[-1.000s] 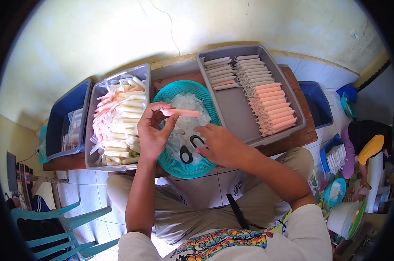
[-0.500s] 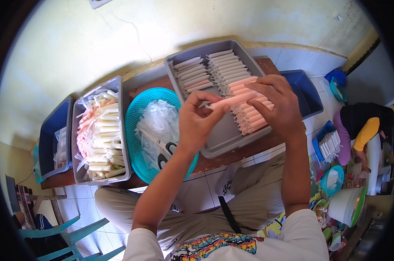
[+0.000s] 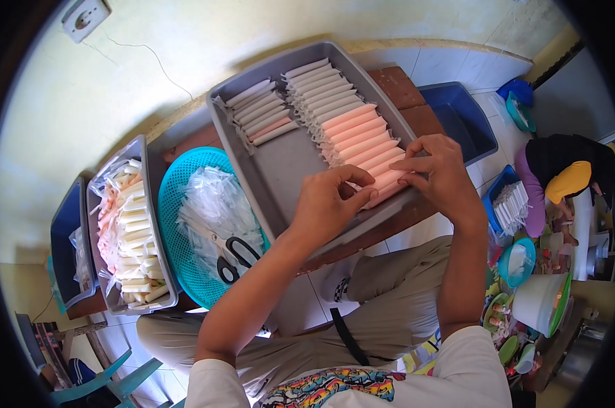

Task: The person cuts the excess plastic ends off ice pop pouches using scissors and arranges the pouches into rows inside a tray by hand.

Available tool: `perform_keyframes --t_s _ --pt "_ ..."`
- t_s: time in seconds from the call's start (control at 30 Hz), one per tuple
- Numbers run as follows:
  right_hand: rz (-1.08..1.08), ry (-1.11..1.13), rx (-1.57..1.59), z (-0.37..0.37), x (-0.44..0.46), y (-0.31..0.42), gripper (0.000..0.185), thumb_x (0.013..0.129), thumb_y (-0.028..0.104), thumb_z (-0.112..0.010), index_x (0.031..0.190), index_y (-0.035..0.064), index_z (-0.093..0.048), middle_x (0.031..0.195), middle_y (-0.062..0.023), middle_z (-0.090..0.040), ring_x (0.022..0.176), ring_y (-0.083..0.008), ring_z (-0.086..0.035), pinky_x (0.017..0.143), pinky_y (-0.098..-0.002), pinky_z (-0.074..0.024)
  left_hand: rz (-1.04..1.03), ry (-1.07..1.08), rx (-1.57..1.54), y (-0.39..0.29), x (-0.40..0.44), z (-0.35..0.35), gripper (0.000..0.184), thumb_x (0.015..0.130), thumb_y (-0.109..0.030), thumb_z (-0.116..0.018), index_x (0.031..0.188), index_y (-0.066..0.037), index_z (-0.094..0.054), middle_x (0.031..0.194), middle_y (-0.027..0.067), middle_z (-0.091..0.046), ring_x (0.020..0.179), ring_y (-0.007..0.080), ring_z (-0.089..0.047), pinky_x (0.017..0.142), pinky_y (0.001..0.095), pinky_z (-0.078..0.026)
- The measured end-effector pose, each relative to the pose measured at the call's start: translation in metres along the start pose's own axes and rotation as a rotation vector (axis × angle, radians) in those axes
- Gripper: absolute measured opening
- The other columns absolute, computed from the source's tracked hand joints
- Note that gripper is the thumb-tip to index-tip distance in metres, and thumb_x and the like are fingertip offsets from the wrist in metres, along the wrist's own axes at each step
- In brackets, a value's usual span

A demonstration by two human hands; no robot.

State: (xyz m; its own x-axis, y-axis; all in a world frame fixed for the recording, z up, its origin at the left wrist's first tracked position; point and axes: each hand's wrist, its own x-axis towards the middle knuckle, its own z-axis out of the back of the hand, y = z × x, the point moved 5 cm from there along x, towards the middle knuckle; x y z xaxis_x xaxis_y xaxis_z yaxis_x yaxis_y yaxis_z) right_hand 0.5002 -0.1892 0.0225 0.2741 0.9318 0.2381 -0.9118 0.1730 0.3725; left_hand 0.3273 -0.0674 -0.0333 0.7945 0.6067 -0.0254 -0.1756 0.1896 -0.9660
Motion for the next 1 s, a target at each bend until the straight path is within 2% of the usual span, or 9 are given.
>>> perform_keyframes --t_s 0.07,0.1,0.17,0.33,0.53,0.77,0.83,0.93,1.0 --pt "0.036 0.034 -0.098 -0.001 -0.001 0.0 0.02 0.082 0.02 -0.086 0.102 0.0197 -0.086 0.104 0.0016 -0.071 0.114 -0.023 -0.064 0.116 -0.0485 -0.039 0.008 0.015 0.021 0.002 0.0 0.001 0.022 0.091 -0.013 -0.087 0.108 -0.002 -0.08 0.092 0.0045 -0.08 0.082 0.0089 -0.071 0.073 0.0279 -0.057" --pt "0.034 0.036 -0.097 -0.002 -0.003 0.0 0.02 0.082 0.02 -0.086 0.102 0.0197 -0.086 0.104 0.0016 -0.071 0.114 -0.023 -0.064 0.116 -0.0485 -0.039 -0.004 0.038 0.061 0.003 0.001 0.001 0.023 0.091 -0.012 -0.087 0.11 -0.002 -0.081 0.096 0.0056 -0.08 0.082 0.0103 -0.072 0.074 0.0284 -0.057" --pt "-0.03 0.076 -0.066 -0.004 -0.006 -0.004 0.018 0.083 0.021 -0.085 0.101 0.0195 -0.086 0.107 0.0012 -0.074 0.118 -0.0221 -0.063 0.122 -0.0548 -0.0288 -0.012 0.063 0.1 0.004 0.001 0.002 0.024 0.09 -0.012 -0.086 0.113 -0.003 -0.081 0.099 0.0067 -0.08 0.083 0.0117 -0.073 0.075 0.0288 -0.057" --pt "-0.059 0.105 -0.033 -0.003 -0.004 -0.001 0.015 0.085 0.021 -0.083 0.099 0.0164 -0.085 0.106 0.0002 -0.077 0.12 -0.0227 -0.062 0.123 -0.0555 -0.0287 -0.071 0.144 0.152 0.005 0.0 -0.003 0.027 0.089 -0.003 -0.082 0.116 -0.005 -0.081 0.11 0.0122 -0.078 0.088 0.0198 -0.078 0.08 0.0331 -0.059" --pt "-0.064 0.127 -0.009 -0.003 -0.009 -0.002 0.008 0.089 0.017 -0.08 0.095 0.0134 -0.083 0.103 -0.001 -0.077 0.119 -0.0241 -0.063 0.124 -0.0549 -0.0302 -0.138 0.19 0.132 0.007 -0.001 -0.008 0.027 0.09 0.005 -0.077 0.114 -0.004 -0.082 0.107 0.0114 -0.077 0.094 0.0226 -0.08 0.083 0.0346 -0.06" --pt "-0.091 0.122 0.048 -0.008 -0.009 -0.007 0.006 0.087 0.014 -0.077 0.088 0.0094 -0.081 0.092 -0.0059 -0.074 0.116 -0.0257 -0.064 0.124 -0.0533 -0.0308 -0.172 0.159 0.176 0.006 -0.001 -0.015 0.027 0.087 0.006 -0.079 0.112 -0.004 -0.082 0.105 0.0116 -0.077 0.091 0.0234 -0.079 0.082 0.0348 -0.06" --pt "-0.087 0.113 0.047 -0.009 -0.009 -0.006 0.007 0.086 0.014 -0.076 0.087 0.0091 -0.081 0.09 -0.0064 -0.073 0.115 -0.026 -0.064 0.124 -0.0532 -0.0309 -0.277 0.127 0.25 0.002 -0.002 -0.017 0.025 0.086 0.004 -0.081 0.11 -0.004 -0.082 0.103 0.0121 -0.077 0.089 0.0253 -0.077 0.08 0.0358 -0.06" --pt "-0.086 0.104 0.042 -0.008 -0.008 -0.003 0.007 0.085 0.014 -0.075 0.085 0.0088 -0.08 0.088 -0.0069 -0.073 0.114 -0.0265 -0.064 0.123 -0.0533 -0.0311 -0.324 0.133 0.261 0.003 -0.002 -0.017 0.024 0.086 0.004 -0.08 0.109 -0.004 -0.081 0.1 0.0127 -0.076 0.088 0.0271 -0.077 0.08 0.0373 -0.059" --pt "-0.092 0.104 0.039 -0.006 -0.008 -0.003 0.008 0.085 0.014 -0.075 0.085 0.0086 -0.08 0.088 -0.007 -0.073 0.114 -0.0268 -0.064 0.123 -0.0533 -0.0312 -0.277 0.127 0.24 0.005 -0.002 -0.018 0.022 0.087 0.003 -0.081 0.107 -0.004 -0.081 0.1 0.0127 -0.076 0.088 0.0272 -0.076 0.079 0.0376 -0.059"
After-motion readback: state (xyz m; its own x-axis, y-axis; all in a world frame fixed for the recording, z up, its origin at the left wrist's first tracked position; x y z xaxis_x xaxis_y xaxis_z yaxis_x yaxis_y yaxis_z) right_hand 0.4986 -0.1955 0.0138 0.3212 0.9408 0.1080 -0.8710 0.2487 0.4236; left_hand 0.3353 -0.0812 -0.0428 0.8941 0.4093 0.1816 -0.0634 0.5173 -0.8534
